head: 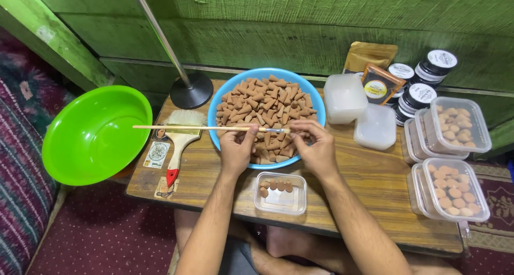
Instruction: Applying a coating to the tips of incense cones using a brush and sorting them into a container.
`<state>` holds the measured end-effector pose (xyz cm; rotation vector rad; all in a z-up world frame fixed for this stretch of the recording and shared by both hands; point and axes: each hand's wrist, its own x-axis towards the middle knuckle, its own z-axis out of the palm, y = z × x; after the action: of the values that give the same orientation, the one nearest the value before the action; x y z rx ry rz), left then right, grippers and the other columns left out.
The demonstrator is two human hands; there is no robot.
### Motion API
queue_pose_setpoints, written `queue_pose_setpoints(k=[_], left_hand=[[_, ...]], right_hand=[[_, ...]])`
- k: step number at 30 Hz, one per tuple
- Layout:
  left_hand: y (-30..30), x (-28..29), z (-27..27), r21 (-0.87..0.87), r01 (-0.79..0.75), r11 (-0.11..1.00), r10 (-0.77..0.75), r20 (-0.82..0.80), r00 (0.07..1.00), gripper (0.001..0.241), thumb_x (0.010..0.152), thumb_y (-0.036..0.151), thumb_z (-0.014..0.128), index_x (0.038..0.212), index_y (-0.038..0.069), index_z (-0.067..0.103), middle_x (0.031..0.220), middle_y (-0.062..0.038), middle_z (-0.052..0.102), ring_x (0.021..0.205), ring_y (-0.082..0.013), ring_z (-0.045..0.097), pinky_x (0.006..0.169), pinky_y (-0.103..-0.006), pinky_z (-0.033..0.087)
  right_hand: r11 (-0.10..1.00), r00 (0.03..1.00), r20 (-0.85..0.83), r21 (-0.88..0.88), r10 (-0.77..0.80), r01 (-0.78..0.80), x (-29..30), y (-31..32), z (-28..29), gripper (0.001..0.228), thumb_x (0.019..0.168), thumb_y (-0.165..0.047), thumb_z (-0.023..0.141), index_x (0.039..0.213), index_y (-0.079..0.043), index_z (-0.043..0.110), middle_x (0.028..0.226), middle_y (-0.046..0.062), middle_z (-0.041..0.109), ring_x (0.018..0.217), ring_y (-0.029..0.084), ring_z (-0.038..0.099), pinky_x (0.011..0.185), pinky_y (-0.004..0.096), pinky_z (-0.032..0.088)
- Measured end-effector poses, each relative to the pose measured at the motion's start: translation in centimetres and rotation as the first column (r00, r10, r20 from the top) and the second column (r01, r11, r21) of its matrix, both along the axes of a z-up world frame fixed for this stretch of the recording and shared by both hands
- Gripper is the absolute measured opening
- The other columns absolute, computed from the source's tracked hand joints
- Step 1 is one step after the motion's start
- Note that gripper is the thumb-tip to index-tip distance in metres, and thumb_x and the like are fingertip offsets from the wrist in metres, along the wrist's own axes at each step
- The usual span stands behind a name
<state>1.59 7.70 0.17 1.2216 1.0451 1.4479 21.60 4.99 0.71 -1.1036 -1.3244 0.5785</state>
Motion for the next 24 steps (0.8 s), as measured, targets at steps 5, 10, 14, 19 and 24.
queue_pose_setpoints(k=[5, 10, 14, 19, 24], left_hand=[[-0.4, 0.4, 1.1, 0.005, -0.019, 1.000, 0.020, -0.078, 0.997, 0.015, 0.095, 0.012, 0.073, 0.104, 0.002, 0.078, 0.049, -0.006, 0.061, 0.042, -0.0098, 0.057, 0.043, -0.0219, 0.043], [-0.7, 0.6, 2.2, 0.017, -0.080, 0.997, 0.081, -0.088, 0.993, 0.016, 0.097, 0.013, 0.070, 0.106, 0.002, 0.077, 0.047, -0.006, 0.059, 0.042, -0.0094, 0.055, 0.043, -0.0211, 0.041], [-0.1, 0.4, 1.1, 0.038, -0.026, 0.999, 0.028, -0.032, 0.999, 0.015, 0.097, 0.013, 0.070, 0.105, 0.002, 0.077, 0.043, -0.006, 0.056, 0.038, -0.0104, 0.052, 0.039, -0.0212, 0.040], [-0.2, 0.5, 0.7, 0.035, 0.012, 0.999, -0.010, -0.049, 0.999, 0.014, 0.095, 0.013, 0.073, 0.104, 0.003, 0.078, 0.043, -0.007, 0.056, 0.037, -0.0099, 0.051, 0.038, -0.0219, 0.041], [-0.5, 0.5, 1.1, 0.076, -0.075, 0.994, 0.077, -0.031, 0.997, 0.015, 0.097, 0.011, 0.070, 0.107, 0.001, 0.077, 0.047, -0.007, 0.059, 0.040, -0.0097, 0.056, 0.042, -0.0203, 0.042]], right_hand=[[0.999, 1.000, -0.027, -0.051, -0.005, 0.004, -0.4, -0.8, 0.6, 0.039, 0.082, 0.007, 0.078, 0.118, -0.005, 0.076, 0.100, 0.013, 0.075, 0.080, 0.015, 0.070, 0.067, 0.025, 0.059], [0.998, 0.997, -0.049, -0.015, -0.054, 0.053, 0.4, -0.8, 1.6, 0.034, 0.084, 0.007, 0.076, 0.116, -0.005, 0.077, 0.106, 0.012, 0.075, 0.085, 0.015, 0.068, 0.069, 0.023, 0.057], [1.000, 0.998, -0.065, 0.000, -0.011, 0.011, 0.3, -0.4, 0.4, 0.033, 0.085, 0.011, 0.073, 0.114, -0.002, 0.077, 0.107, 0.013, 0.071, 0.085, 0.017, 0.070, 0.069, 0.024, 0.060], [0.999, 0.997, -0.061, -0.020, 0.044, -0.045, -0.4, -0.7, 0.8, 0.032, 0.084, 0.013, 0.071, 0.110, -0.003, 0.079, 0.104, 0.013, 0.072, 0.085, 0.020, 0.074, 0.066, 0.027, 0.062], [1.000, 0.992, -0.123, -0.005, -0.014, 0.014, 0.6, -0.4, 0.9, 0.028, 0.087, 0.012, 0.070, 0.111, 0.000, 0.075, 0.110, 0.013, 0.069, 0.090, 0.017, 0.071, 0.075, 0.025, 0.060]])
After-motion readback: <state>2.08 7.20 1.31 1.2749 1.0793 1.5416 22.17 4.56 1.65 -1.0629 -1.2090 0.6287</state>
